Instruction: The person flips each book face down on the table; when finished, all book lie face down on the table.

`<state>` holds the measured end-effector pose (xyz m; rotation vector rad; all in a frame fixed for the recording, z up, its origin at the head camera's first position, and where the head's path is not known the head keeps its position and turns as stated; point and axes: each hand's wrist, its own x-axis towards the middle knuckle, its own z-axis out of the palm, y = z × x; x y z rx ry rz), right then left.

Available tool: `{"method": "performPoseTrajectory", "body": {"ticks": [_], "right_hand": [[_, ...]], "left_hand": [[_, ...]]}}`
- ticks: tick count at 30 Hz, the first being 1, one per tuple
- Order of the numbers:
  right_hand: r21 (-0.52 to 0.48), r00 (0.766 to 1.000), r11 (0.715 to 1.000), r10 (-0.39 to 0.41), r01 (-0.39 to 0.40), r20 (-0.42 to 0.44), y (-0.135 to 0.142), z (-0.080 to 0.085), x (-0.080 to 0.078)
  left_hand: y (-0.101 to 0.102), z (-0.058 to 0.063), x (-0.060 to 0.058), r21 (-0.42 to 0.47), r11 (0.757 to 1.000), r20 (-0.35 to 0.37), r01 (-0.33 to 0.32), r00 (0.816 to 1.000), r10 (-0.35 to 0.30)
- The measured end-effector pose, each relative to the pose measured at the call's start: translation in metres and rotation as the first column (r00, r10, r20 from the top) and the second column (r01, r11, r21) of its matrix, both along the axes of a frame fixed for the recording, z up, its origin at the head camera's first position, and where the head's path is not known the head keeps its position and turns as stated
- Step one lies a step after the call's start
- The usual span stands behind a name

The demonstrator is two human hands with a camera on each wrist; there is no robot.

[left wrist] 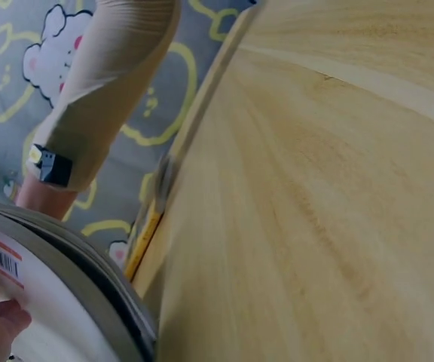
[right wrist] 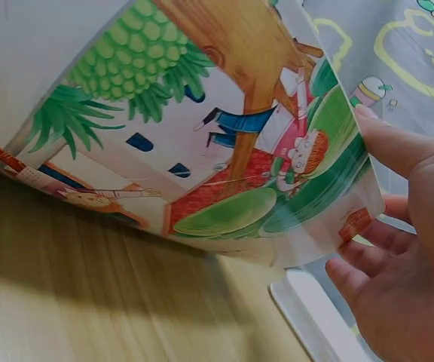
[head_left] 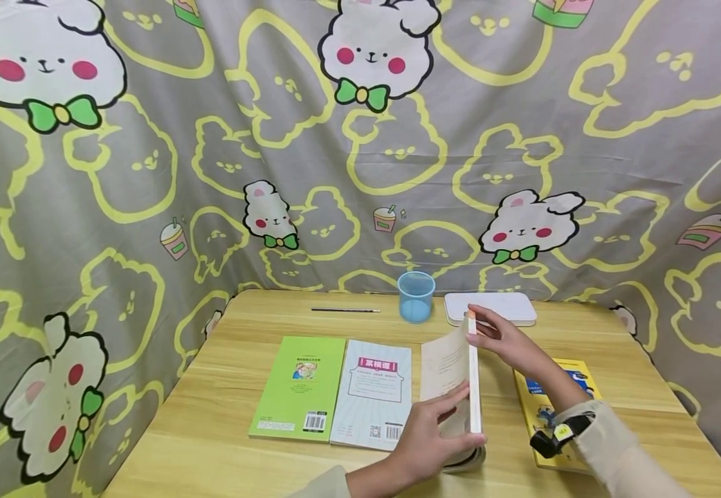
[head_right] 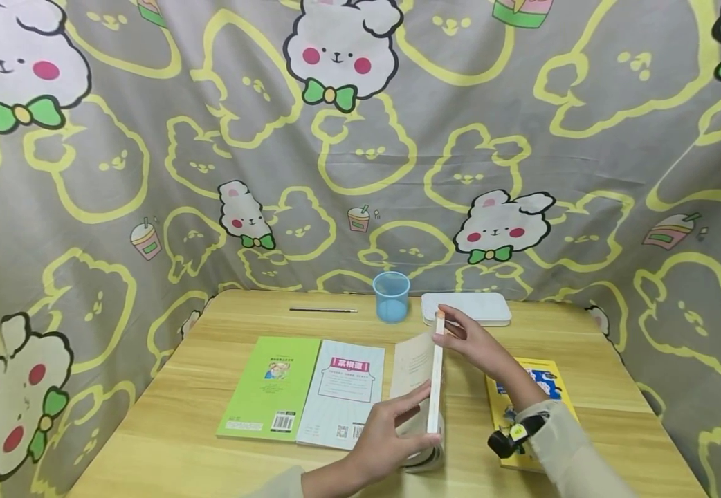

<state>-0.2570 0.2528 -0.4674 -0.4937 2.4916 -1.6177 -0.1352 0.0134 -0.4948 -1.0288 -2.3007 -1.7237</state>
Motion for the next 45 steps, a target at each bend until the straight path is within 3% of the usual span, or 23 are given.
{"method": "performPoseTrajectory", "body": {"ticks": [3, 10, 14, 21, 29, 34, 41, 45], "right_hand": [[0.023, 1.0, 1.0, 0.01, -0.009, -0.012, 0.006, -0.005, 0.001], [0.053, 1.0, 0.998, 0.021, -0.02, -0.003, 0.018, -0.015, 0.003], [0.073, 0.999, 0.997, 0.033, -0.033, 0.002, 0.024, -0.016, 0.005], [0.093, 0.998, 0.993, 0.068, -0.069, 0.015, 0.032, -0.023, 0.003], [0.151, 0.996, 0.985, 0.086, -0.089, 0.027, 0.044, -0.033, -0.003], [0.211, 0.995, 0.973, 0.095, -0.092, -0.003, 0.051, -0.035, -0.003], [0.302, 0.996, 0.951, 0.085, -0.069, -0.04, 0.058, -0.037, -0.001], [0.324, 0.995, 0.944, 0.084, -0.062, -0.054, 0.062, -0.04, 0.001]], "left_hand": [[0.003, -0.005, 0.0, -0.051, 0.998, -0.011, -0.023, 1.0, 0.023], [0.011, -0.012, 0.002, -0.102, 0.995, 0.043, -0.013, 0.999, 0.017], [0.019, -0.014, 0.004, -0.157, 0.987, 0.006, -0.041, 0.999, 0.042], [0.031, -0.013, 0.007, -0.339, 0.928, -0.149, -0.153, 0.983, 0.107], [0.041, -0.012, 0.008, -0.448, 0.866, -0.22, -0.223, 0.966, 0.135], [0.048, -0.015, 0.008, -0.527, 0.801, -0.299, -0.284, 0.944, 0.138], [0.06, -0.016, 0.01, -0.643, 0.678, -0.388, -0.357, 0.915, 0.113], [0.066, -0.018, 0.01, -0.707, 0.618, -0.382, -0.343, 0.921, 0.074]]}}
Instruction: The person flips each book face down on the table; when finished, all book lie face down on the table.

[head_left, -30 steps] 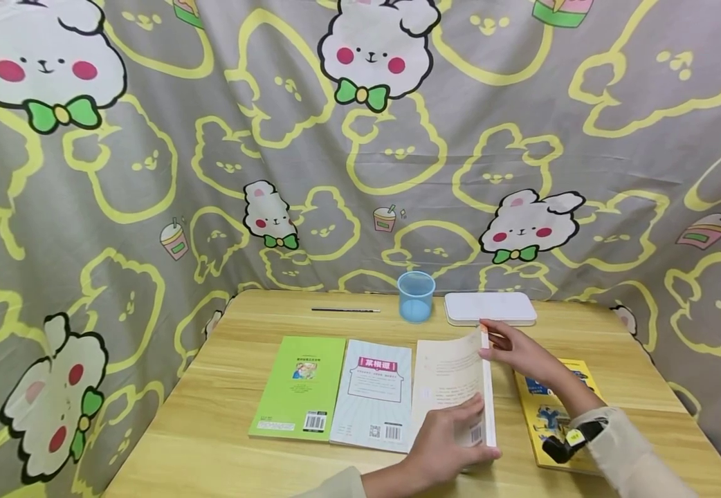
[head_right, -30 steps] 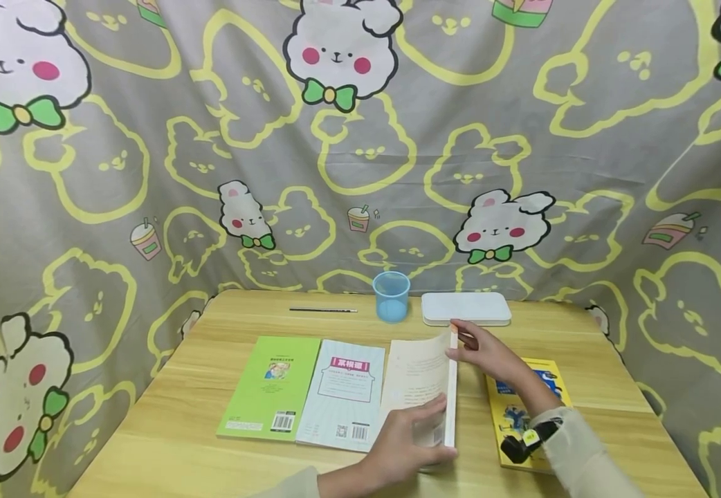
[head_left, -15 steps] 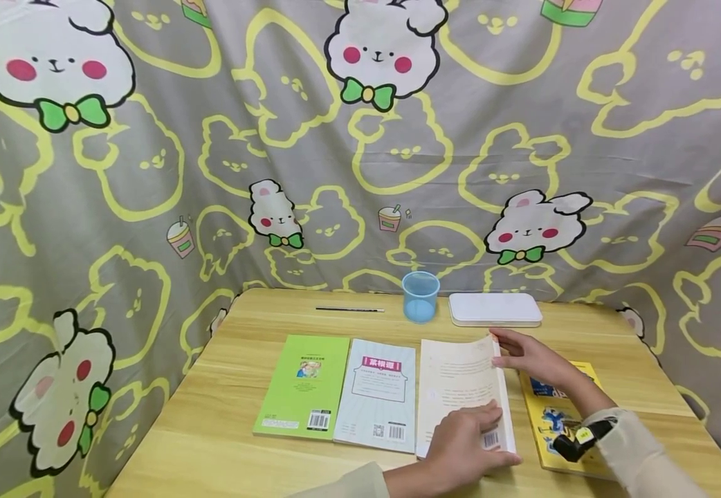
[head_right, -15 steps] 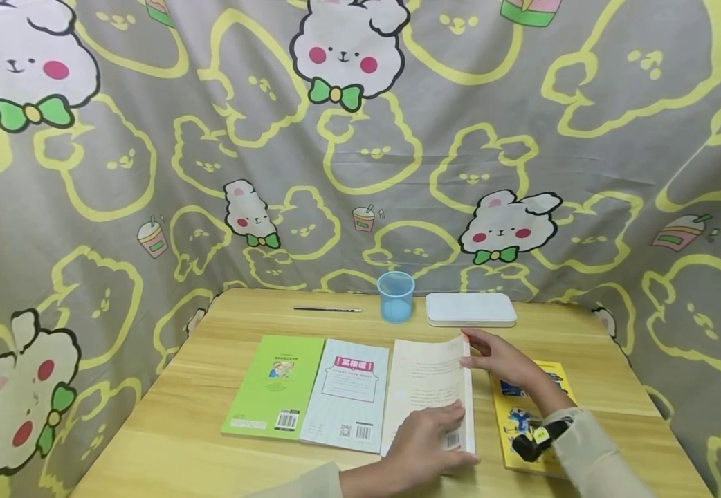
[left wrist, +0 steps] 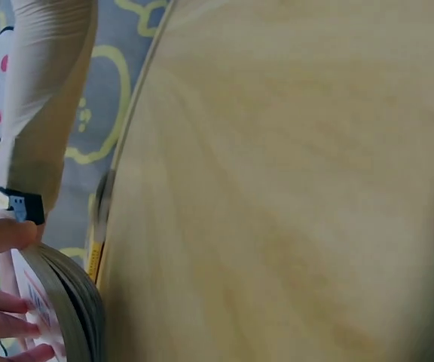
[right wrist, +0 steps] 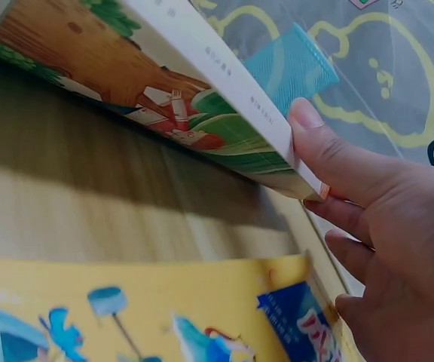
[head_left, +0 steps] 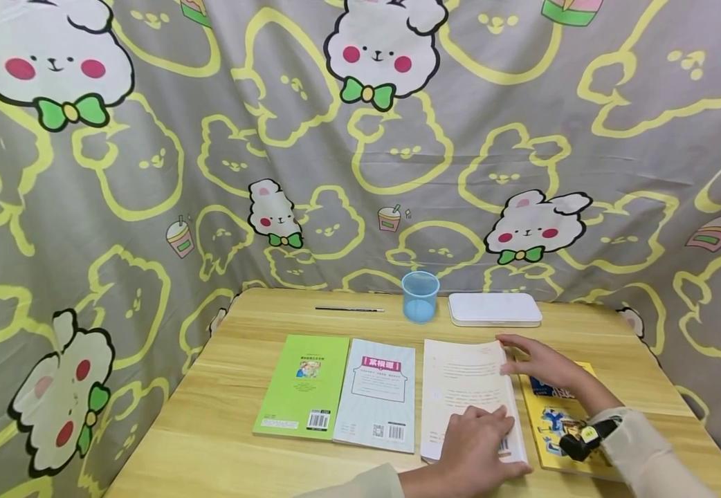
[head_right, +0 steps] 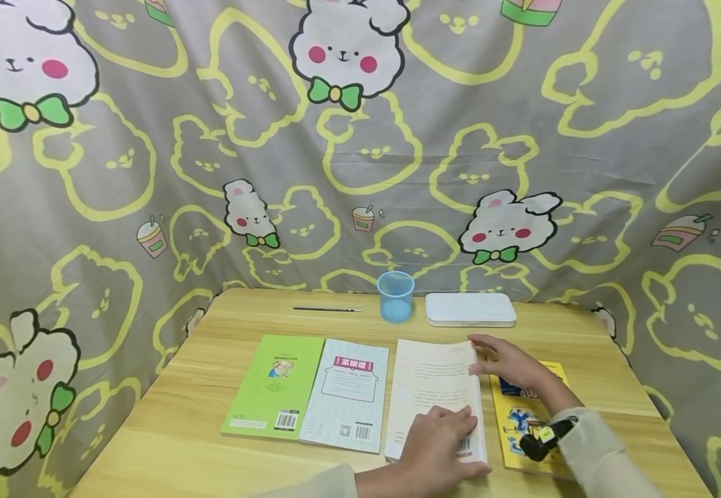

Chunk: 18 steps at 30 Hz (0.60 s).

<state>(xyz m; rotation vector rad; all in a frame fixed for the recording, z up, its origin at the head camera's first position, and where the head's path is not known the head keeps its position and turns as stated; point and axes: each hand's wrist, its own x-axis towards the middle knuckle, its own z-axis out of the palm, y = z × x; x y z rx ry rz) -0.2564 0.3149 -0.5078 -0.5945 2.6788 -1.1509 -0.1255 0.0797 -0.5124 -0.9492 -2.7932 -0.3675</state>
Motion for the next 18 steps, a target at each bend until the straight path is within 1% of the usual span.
{"method": "performPoseTrajectory", "body": {"ticks": [4, 7, 9, 11, 14, 18], "right_hand": [[0.031, 0.999, 1.0, 0.0, 0.001, -0.032, 0.003, -0.011, 0.002], [0.052, 0.999, 0.999, -0.007, 0.009, -0.043, 0.004, -0.019, 0.003], [0.056, 0.999, 0.998, -0.016, 0.018, -0.038, 0.004, -0.022, 0.004], [0.057, 0.999, 0.998, -0.029, 0.031, -0.028, 0.003, -0.022, 0.005], [0.067, 0.999, 0.997, -0.04, 0.041, -0.022, 0.003, -0.022, 0.006], [0.103, 0.998, 0.994, -0.038, 0.042, -0.042, 0.005, -0.022, 0.005]], "left_hand": [[0.002, -0.006, -0.001, -0.081, 0.996, 0.026, 0.034, 0.999, -0.032], [0.001, -0.013, -0.002, -0.137, 0.989, 0.018, 0.061, 0.998, -0.059], [0.001, -0.015, -0.003, -0.164, 0.984, 0.019, 0.07, 0.998, -0.068], [0.001, -0.016, -0.004, -0.179, 0.981, 0.023, 0.077, 0.997, -0.074], [0.001, -0.014, -0.005, -0.196, 0.976, 0.05, 0.09, 0.995, -0.081], [-0.002, -0.012, -0.006, -0.205, 0.971, 0.088, 0.125, 0.99, -0.109]]}}
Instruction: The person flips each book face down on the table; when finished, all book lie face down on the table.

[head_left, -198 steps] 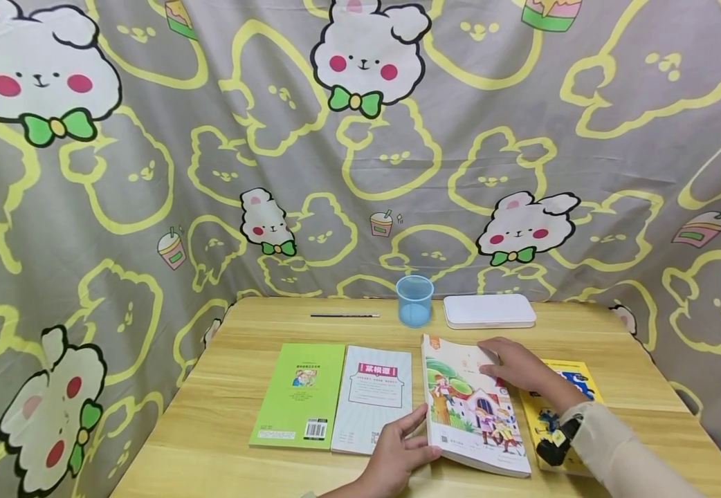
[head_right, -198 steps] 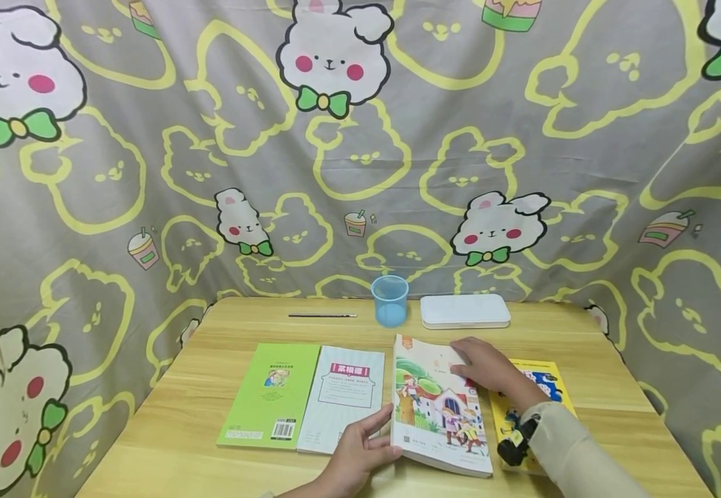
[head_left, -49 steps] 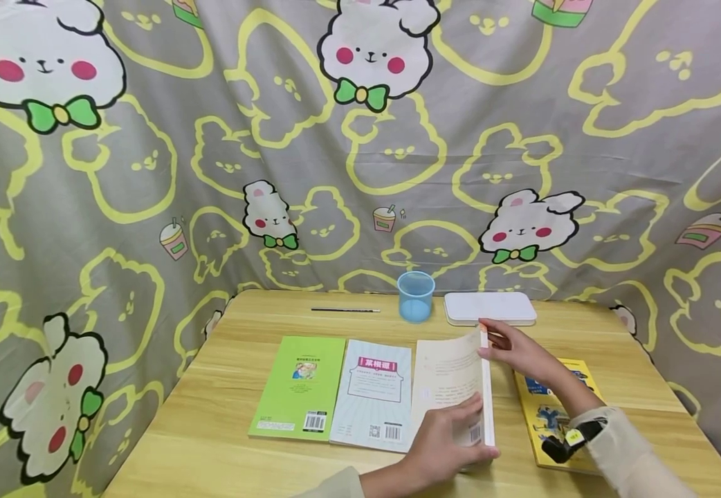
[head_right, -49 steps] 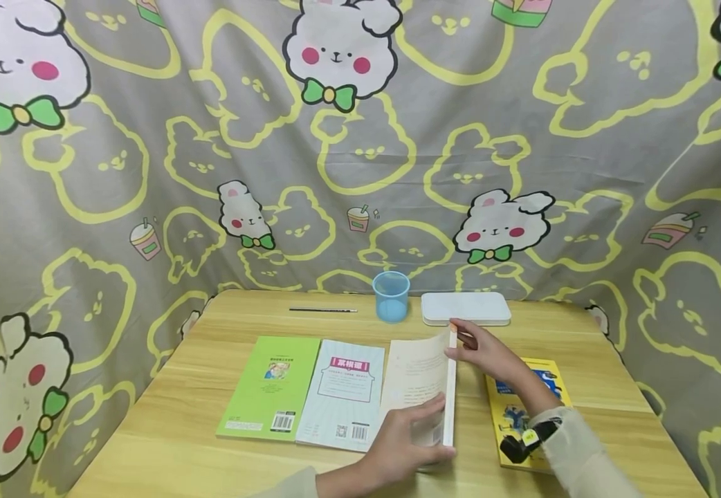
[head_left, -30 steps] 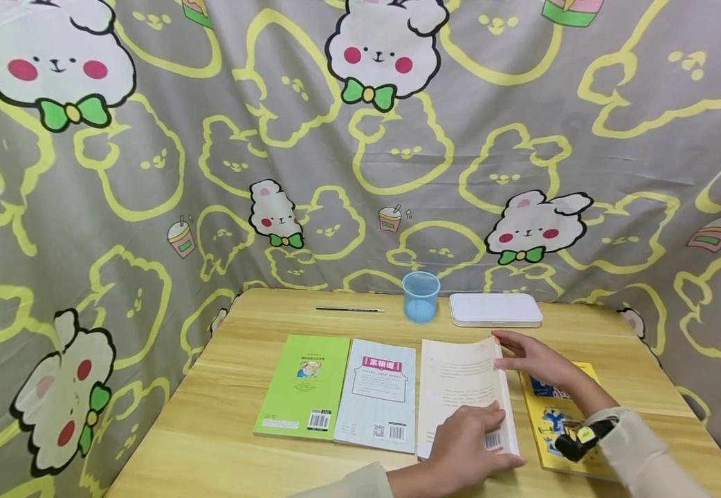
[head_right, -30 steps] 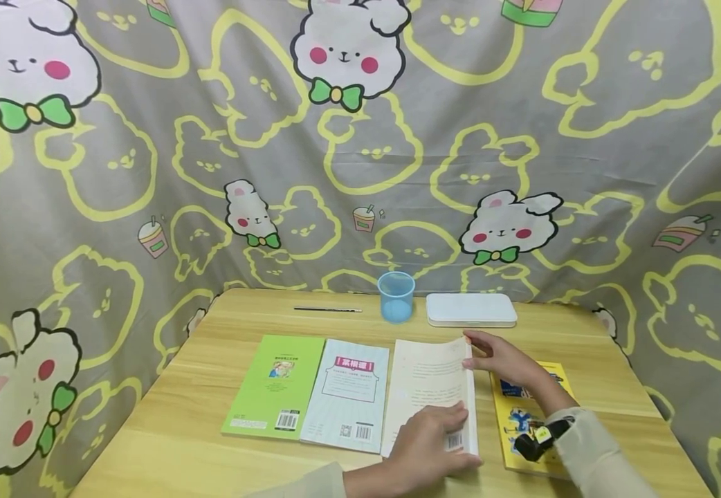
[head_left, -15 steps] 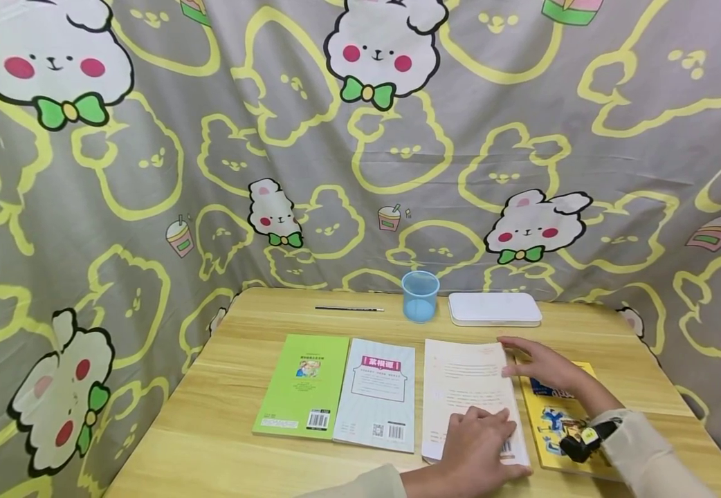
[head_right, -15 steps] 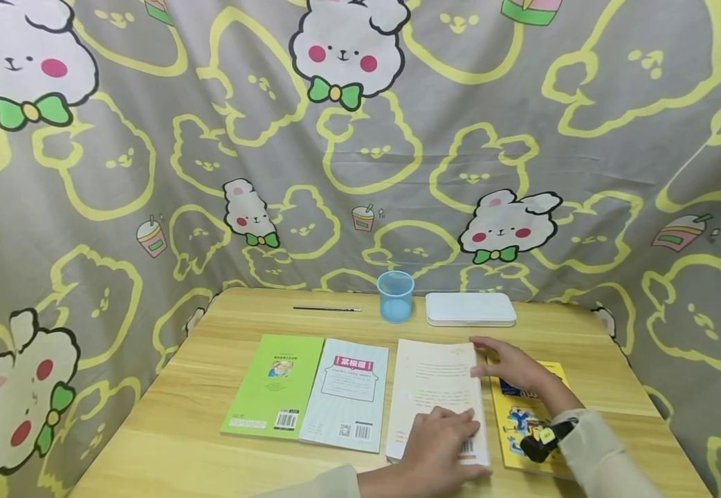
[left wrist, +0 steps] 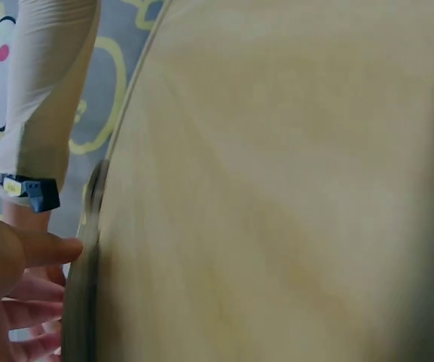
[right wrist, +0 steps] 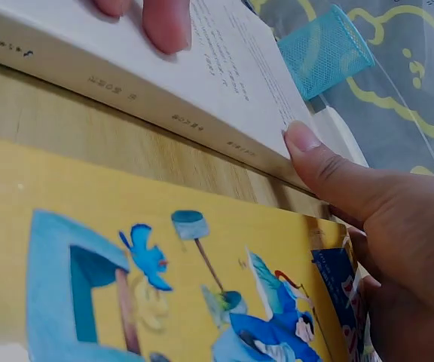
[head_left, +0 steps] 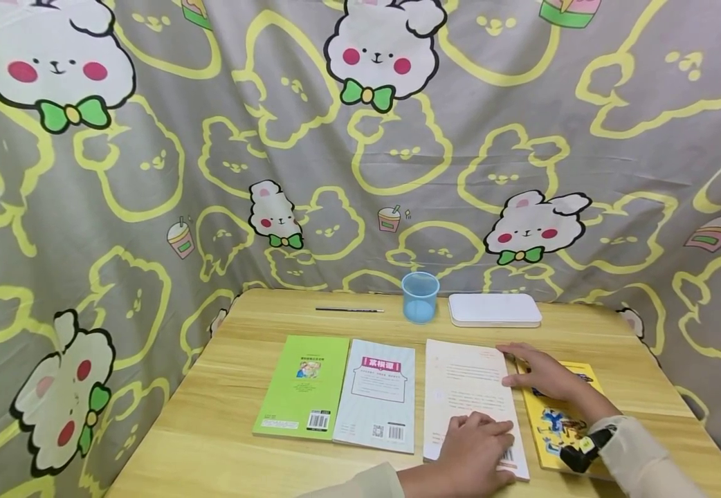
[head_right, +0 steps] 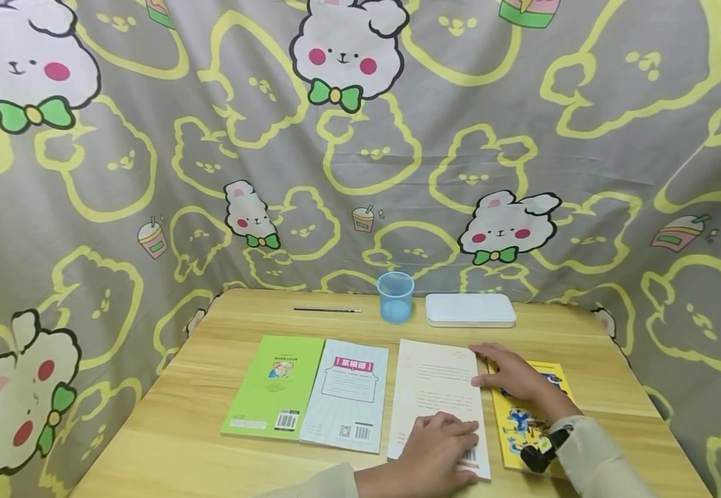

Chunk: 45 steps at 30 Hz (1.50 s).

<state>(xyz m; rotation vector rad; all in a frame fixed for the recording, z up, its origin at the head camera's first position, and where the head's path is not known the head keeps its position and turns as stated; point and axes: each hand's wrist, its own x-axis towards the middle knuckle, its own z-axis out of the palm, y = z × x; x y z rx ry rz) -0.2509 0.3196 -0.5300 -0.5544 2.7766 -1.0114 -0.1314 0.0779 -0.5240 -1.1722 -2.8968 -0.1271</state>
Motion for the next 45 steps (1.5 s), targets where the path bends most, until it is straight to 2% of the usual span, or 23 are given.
{"method": "performPoseTrajectory", "body": {"ticks": [5, 10, 15, 19, 22, 28, 45], "right_hand": [[0.022, 1.0, 1.0, 0.006, -0.006, -0.008, 0.001, 0.0, 0.0], [0.014, 1.0, 1.0, 0.014, -0.014, -0.014, 0.001, 0.0, -0.001], [0.015, 0.999, 1.0, 0.027, -0.026, -0.017, 0.001, -0.002, -0.002], [0.014, 0.999, 0.999, 0.039, -0.039, -0.028, 0.001, -0.003, -0.003], [0.01, 0.999, 0.999, 0.038, -0.038, -0.026, 0.0, -0.003, -0.003], [0.003, 1.0, 1.0, 0.026, -0.026, -0.014, 0.0, -0.002, -0.004], [0.014, 1.0, 1.0, -0.01, 0.01, 0.002, 0.003, -0.005, -0.003]], "left_hand": [[-0.01, 0.006, -0.002, 0.008, 0.998, 0.05, 0.066, 0.997, -0.067], [-0.029, 0.014, -0.011, 0.02, 0.99, 0.102, 0.138, 0.985, -0.139], [-0.051, 0.021, -0.024, -0.037, 0.99, 0.132, 0.135, 0.983, -0.129], [-0.061, 0.022, -0.029, -0.073, 0.987, 0.161, 0.141, 0.979, -0.128], [-0.063, 0.022, -0.029, -0.078, 0.984, 0.153, 0.16, 0.977, -0.147], [-0.06, 0.022, -0.029, -0.073, 0.986, 0.139, 0.149, 0.981, -0.138], [-0.059, 0.023, -0.029, -0.08, 0.983, 0.136, 0.168, 0.978, -0.156]]}}
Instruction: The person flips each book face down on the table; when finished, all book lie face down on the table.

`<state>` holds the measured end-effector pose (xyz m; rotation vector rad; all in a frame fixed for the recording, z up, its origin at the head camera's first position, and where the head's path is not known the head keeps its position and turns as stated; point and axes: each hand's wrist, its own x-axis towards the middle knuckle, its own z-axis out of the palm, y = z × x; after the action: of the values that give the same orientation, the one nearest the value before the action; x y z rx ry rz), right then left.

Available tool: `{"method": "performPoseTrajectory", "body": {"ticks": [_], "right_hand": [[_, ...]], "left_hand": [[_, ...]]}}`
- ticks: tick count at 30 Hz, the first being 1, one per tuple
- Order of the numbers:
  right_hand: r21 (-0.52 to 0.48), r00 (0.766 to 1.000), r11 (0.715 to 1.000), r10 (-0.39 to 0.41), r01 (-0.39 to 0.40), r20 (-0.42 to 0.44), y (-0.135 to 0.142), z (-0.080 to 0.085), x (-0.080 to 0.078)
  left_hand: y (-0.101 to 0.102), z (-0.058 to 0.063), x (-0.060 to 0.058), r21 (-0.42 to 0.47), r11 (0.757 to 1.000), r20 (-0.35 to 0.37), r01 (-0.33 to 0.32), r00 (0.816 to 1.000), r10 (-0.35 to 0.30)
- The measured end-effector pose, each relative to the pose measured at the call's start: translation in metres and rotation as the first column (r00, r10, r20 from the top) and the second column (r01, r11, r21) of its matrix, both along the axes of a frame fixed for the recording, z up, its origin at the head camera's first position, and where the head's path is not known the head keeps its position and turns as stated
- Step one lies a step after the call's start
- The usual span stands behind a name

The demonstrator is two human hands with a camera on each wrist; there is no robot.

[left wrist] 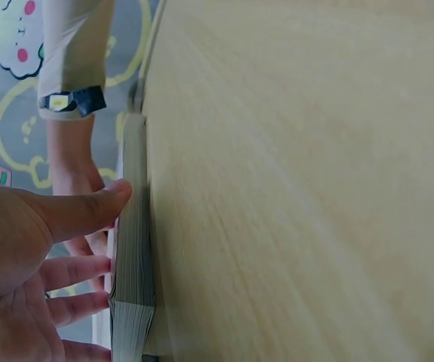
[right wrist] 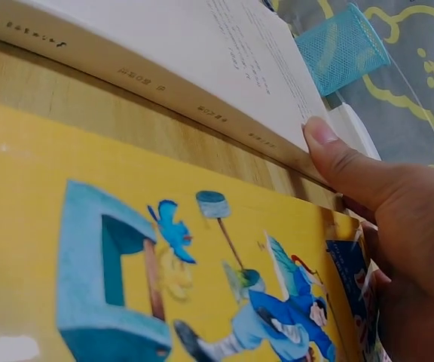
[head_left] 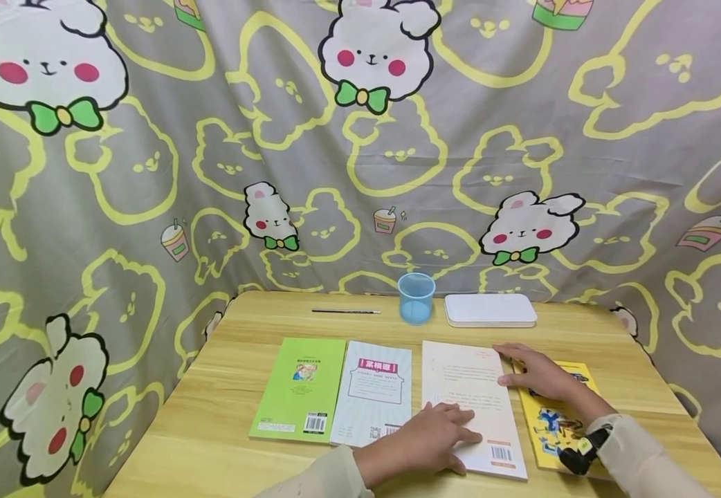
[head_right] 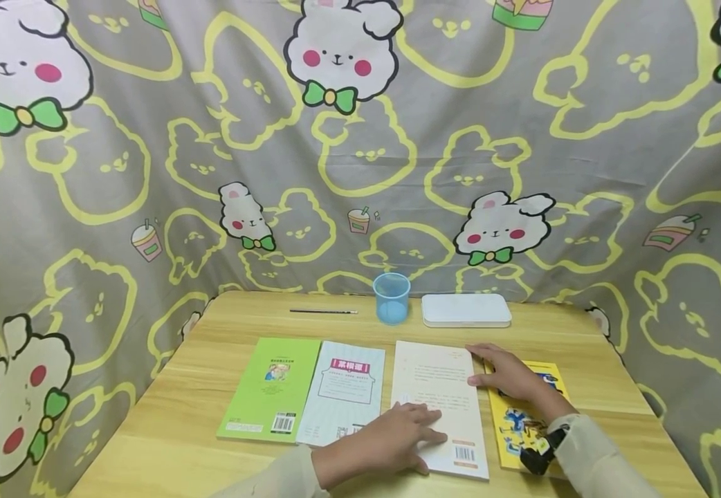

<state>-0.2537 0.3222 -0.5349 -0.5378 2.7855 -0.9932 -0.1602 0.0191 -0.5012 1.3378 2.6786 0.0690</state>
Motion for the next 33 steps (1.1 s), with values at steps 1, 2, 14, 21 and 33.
{"method": "performPoseTrajectory", "body": {"ticks": [1, 2, 14, 21, 33], "right_hand": [[0.001, 1.0, 1.0, -0.005, 0.005, 0.003, 0.0, 0.0, 0.001], [0.002, 1.0, 1.0, -0.009, 0.009, 0.005, -0.001, 0.0, 0.001], [0.014, 0.999, 1.0, -0.022, 0.022, -0.024, -0.002, 0.005, 0.003], [0.036, 0.994, 0.995, -0.086, 0.088, -0.071, 0.006, 0.005, 0.011], [0.051, 0.982, 0.983, -0.172, 0.176, -0.075, 0.045, 0.006, 0.025]], "left_hand": [[0.0, -0.001, 0.0, -0.002, 1.0, -0.001, 0.002, 1.0, -0.002], [0.0, -0.001, 0.0, -0.003, 1.0, -0.002, 0.004, 1.0, -0.004], [0.002, 0.001, 0.0, -0.018, 1.0, 0.017, -0.013, 1.0, 0.014], [0.001, 0.001, 0.003, -0.019, 1.0, -0.002, -0.006, 1.0, 0.006], [0.001, 0.001, 0.002, -0.03, 0.999, 0.014, -0.018, 1.0, 0.018]]}}
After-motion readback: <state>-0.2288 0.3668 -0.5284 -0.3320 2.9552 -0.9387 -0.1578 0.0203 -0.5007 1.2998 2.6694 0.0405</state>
